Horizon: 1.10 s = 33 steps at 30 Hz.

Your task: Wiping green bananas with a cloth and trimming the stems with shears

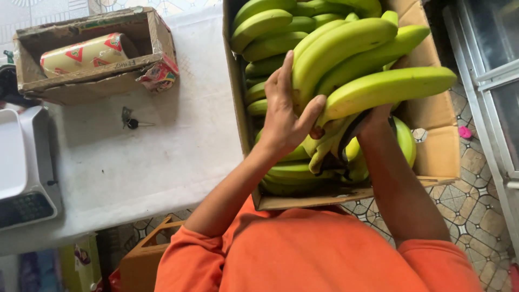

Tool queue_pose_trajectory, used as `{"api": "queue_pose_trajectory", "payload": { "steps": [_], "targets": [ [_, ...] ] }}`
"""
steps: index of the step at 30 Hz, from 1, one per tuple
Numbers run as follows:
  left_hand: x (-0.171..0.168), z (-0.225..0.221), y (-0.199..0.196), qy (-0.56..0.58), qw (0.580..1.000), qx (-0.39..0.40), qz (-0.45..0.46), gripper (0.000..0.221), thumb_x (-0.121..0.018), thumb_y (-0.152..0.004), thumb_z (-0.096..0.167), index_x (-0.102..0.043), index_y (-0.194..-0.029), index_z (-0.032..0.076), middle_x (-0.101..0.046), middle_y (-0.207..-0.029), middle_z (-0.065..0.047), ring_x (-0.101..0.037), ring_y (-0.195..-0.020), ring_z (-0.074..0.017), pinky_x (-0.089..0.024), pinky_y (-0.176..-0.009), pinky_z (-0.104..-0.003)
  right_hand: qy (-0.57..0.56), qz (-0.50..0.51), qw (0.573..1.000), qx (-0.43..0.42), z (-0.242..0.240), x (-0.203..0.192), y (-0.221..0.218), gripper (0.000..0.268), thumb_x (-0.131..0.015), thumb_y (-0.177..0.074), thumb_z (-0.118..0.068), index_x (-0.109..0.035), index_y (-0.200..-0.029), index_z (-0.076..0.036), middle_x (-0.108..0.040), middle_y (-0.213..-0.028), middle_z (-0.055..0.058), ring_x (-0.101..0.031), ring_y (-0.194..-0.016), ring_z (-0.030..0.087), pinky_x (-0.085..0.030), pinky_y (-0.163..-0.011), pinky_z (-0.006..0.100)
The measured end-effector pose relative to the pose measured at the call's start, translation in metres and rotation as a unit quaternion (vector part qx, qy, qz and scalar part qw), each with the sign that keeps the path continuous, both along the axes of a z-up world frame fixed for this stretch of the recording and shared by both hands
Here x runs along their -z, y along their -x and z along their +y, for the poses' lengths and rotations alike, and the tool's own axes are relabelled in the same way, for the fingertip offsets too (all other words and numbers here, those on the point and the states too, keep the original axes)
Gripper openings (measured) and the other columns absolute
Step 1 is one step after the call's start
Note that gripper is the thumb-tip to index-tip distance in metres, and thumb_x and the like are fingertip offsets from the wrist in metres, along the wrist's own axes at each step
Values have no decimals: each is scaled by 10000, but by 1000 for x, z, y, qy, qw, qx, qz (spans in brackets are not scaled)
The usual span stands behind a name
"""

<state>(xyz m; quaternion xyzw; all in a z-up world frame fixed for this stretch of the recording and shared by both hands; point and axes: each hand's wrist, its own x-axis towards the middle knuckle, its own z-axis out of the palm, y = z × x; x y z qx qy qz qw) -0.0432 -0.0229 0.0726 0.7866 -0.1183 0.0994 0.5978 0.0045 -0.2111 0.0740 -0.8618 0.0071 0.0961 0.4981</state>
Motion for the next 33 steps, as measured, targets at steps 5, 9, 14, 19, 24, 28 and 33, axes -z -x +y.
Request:
{"api": "queue_pose_trajectory", "payload": {
  "steps": [5,9,14,19,24,28,33],
  "targets": [
    [-16,5,-3,-94,995,26,30,1339,-817,-624,732,-74,-1617,227,-177,-1638,-320,-164,-1582,-450,-255,-1251,-583,-35,-27,999,29,2,-1,3,509,-556,-1030,-493,-561,-1077,14,-584,-1028,209,-571,-996,342,-437,-867,470],
    [-19,6,-8,-43,994,29,97,1381,-965,-580,525,-72,-1623,381,-401,-1454,-295,-486,-1398,-449,-436,-1163,-490,-63,-59,995,51,6,-3,9,509,-535,-1045,-481,-566,-1147,16,-609,-1111,230,-593,-1081,362,-451,-938,485],
    [-1,3,-19,62,990,27,120,1233,-871,-675,551,-133,-1641,341,-459,-1480,-308,-483,-1399,-443,-406,-1156,-521,-86,-93,990,66,4,-3,10,516,-514,-1059,-469,-571,-1218,19,-633,-1194,252,-616,-1165,382,-466,-1008,499],
    [52,-8,-31,355,920,53,156,670,-640,-963,428,-424,-1559,212,-613,-1288,-172,-603,-1154,-263,-515,-983,-460,96,-216,971,-31,42,-42,36,566,-532,-1126,-517,-629,-915,-1,-650,-782,251,-684,-804,462,-564,-673,506],
    [18,10,-21,521,774,-57,354,814,-770,-767,567,-554,-1451,181,-591,-1219,-183,-561,-941,-322,-418,-826,-440,243,-261,922,-149,48,-19,50,678,-430,-1101,-541,-615,-868,69,-627,-736,311,-640,-708,566,-504,-570,644],
    [0,28,-22,502,844,38,184,804,-596,-963,378,-226,-1670,283,-447,-1589,-130,-507,-1361,-262,-403,-1159,-422,258,-250,914,-187,52,1,67,593,-490,-1068,-500,-648,-800,4,-647,-693,253,-670,-660,500,-540,-561,581],
    [13,32,-26,640,702,44,309,624,-737,-877,283,-576,-1478,232,-711,-1234,-161,-720,-975,-250,-596,-887,-382,117,-169,964,-171,36,-46,60,290,-684,-918,-303,-754,-908,-23,-706,-863,269,-681,-870,516,-558,-656,610]
  ]
}}
